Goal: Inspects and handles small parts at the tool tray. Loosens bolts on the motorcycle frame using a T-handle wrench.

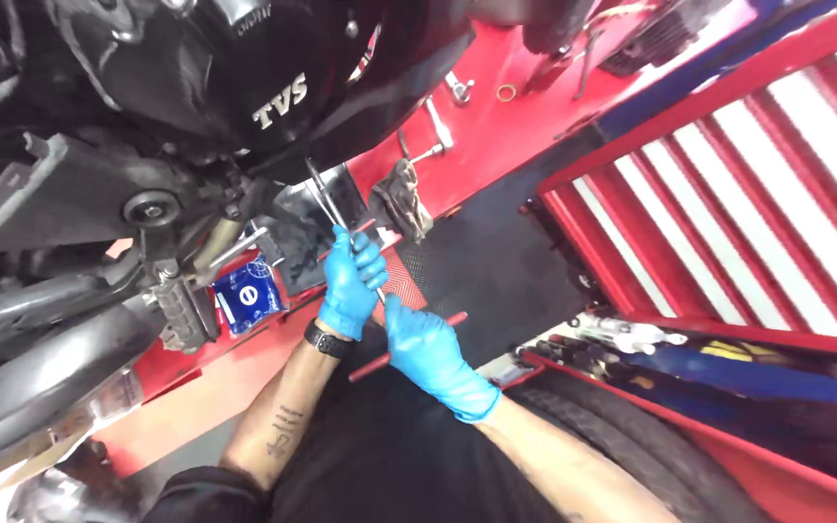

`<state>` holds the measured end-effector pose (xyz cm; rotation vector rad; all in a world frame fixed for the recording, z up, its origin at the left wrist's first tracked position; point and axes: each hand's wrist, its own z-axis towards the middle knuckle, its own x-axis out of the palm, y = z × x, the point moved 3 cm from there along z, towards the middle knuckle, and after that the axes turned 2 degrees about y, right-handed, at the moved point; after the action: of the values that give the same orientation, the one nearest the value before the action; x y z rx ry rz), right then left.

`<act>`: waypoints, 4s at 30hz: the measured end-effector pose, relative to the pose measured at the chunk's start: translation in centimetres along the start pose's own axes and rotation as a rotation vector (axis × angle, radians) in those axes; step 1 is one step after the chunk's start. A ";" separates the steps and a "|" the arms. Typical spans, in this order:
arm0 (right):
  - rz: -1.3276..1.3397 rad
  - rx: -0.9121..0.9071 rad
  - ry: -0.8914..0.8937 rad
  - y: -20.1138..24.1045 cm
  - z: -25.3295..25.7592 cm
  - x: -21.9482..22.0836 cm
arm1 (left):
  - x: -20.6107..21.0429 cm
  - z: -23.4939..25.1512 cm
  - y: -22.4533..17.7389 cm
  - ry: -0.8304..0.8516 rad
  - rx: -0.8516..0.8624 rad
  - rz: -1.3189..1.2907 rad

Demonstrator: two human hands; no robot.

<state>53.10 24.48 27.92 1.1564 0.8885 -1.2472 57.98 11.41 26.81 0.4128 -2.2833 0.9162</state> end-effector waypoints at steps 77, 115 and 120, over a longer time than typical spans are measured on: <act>1.889 0.585 -0.096 -5.2 -3.5 6.3 | -1.6 1.2 -13.4 -0.899 0.757 2.191; 1.801 0.486 -0.311 -3.3 -5.6 8.8 | -1.8 2.1 -13.2 -0.801 1.026 2.079; 1.927 0.552 -0.272 -2.8 -5.3 10.1 | -1.7 2.2 -13.1 -0.779 1.029 2.080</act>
<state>52.24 27.37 16.58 1.4465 -0.8718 0.0839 64.77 0.70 31.08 -1.9655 -1.8103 3.2021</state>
